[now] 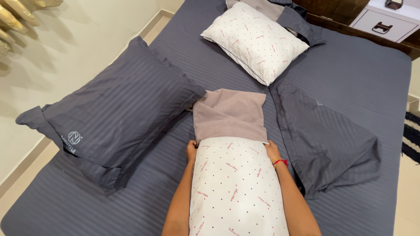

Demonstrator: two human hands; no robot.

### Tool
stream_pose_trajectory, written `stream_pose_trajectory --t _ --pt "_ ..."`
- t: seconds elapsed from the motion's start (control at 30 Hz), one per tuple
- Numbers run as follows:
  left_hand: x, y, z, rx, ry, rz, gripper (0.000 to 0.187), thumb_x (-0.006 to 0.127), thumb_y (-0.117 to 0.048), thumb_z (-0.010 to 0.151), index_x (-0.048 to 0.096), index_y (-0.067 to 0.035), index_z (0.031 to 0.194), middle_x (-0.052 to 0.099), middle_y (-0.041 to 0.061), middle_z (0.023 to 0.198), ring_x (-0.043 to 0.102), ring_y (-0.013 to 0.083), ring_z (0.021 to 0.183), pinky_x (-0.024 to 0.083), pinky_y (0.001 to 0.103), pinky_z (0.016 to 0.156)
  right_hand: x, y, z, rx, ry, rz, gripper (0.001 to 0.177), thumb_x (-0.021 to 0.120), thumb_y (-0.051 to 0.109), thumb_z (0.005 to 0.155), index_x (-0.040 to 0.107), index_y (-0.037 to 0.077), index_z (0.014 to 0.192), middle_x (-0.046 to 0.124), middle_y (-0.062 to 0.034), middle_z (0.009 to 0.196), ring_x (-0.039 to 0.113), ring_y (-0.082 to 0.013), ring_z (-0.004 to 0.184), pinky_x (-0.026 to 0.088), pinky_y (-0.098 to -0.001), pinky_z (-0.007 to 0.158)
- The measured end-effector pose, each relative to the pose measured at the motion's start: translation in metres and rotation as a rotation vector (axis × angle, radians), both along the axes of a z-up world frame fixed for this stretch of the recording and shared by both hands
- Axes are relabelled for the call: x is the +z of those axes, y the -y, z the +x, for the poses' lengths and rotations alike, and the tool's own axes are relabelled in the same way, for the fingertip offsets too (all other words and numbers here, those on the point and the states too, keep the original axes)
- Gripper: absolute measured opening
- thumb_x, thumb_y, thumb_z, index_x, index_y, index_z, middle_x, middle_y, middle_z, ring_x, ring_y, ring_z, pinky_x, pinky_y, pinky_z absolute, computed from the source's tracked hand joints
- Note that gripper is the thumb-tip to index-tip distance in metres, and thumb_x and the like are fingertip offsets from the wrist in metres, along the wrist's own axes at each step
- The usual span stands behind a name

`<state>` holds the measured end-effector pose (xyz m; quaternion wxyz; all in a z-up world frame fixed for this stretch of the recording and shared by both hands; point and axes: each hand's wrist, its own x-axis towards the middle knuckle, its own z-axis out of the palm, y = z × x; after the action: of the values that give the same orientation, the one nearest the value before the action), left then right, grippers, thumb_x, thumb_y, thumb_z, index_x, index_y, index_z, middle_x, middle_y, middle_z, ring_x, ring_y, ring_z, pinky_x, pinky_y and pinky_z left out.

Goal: The person removes a pillow from its old cover, takes a fresh pillowcase, and slides the pillow inside, pulling the fabric taut to smooth it.

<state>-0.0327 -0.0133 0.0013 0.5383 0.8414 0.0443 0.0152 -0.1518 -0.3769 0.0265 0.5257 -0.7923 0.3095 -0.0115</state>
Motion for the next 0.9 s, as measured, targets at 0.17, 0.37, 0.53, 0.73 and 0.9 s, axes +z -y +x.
stream_pose_trajectory --t 0.17,0.37,0.53,0.73,0.9 --pt "-0.01 -0.002 -0.019 -0.042 -0.158 -0.074 0.021 0.069 -0.015 0.085 0.058 -0.01 0.102 0.067 0.013 0.082 0.064 0.0271 0.075 0.05 0.038 0.07 -0.032 0.011 -0.006 -0.03 0.134 0.513 0.037 0.055 0.012 0.097 0.061 0.004 0.133 0.069 -0.008 0.109 0.059 -0.0158 0.093 0.048 -0.0299 0.081" --pt "-0.015 -0.021 -0.044 -0.146 -0.207 -0.133 0.021 0.063 -0.021 0.089 0.058 -0.013 0.108 0.071 0.015 0.088 0.069 0.0312 0.082 0.052 0.042 0.075 -0.042 0.013 -0.023 0.241 0.209 -0.081 0.027 0.058 0.015 0.099 0.059 0.001 0.121 0.067 -0.013 0.105 0.06 -0.0168 0.09 0.05 -0.0294 0.083" --pt "0.021 -0.05 -0.054 -0.234 -0.232 0.143 0.023 0.058 -0.026 0.092 0.058 -0.015 0.113 0.074 0.016 0.092 0.073 0.0346 0.087 0.053 0.046 0.078 -0.003 0.013 -0.044 0.257 0.093 -0.213 0.028 0.067 0.013 0.088 0.062 0.004 0.114 0.071 -0.0125 0.103 0.066 -0.0255 0.091 0.053 -0.0348 0.081" --pt "0.142 -0.04 -0.033 -0.158 -0.062 0.428 0.025 0.068 -0.025 0.09 0.061 -0.016 0.112 0.075 0.01 0.096 0.07 0.0362 0.093 0.052 0.05 0.077 0.102 -0.017 -0.042 0.194 0.294 -0.746 0.027 0.076 0.012 0.078 0.067 0.009 0.104 0.073 -0.0094 0.105 0.07 -0.0346 0.094 0.055 -0.0422 0.078" --pt "0.157 0.021 -0.016 -0.48 0.307 0.36 0.03 0.073 -0.015 0.08 0.07 -0.013 0.11 0.071 0.007 0.11 0.064 0.0312 0.108 0.052 0.044 0.091 0.15 -0.042 -0.001 0.24 0.112 -0.855 0.02 0.078 0.021 0.081 0.071 0.015 0.099 0.073 -0.0056 0.1 0.071 -0.0324 0.091 0.055 -0.0429 0.077"
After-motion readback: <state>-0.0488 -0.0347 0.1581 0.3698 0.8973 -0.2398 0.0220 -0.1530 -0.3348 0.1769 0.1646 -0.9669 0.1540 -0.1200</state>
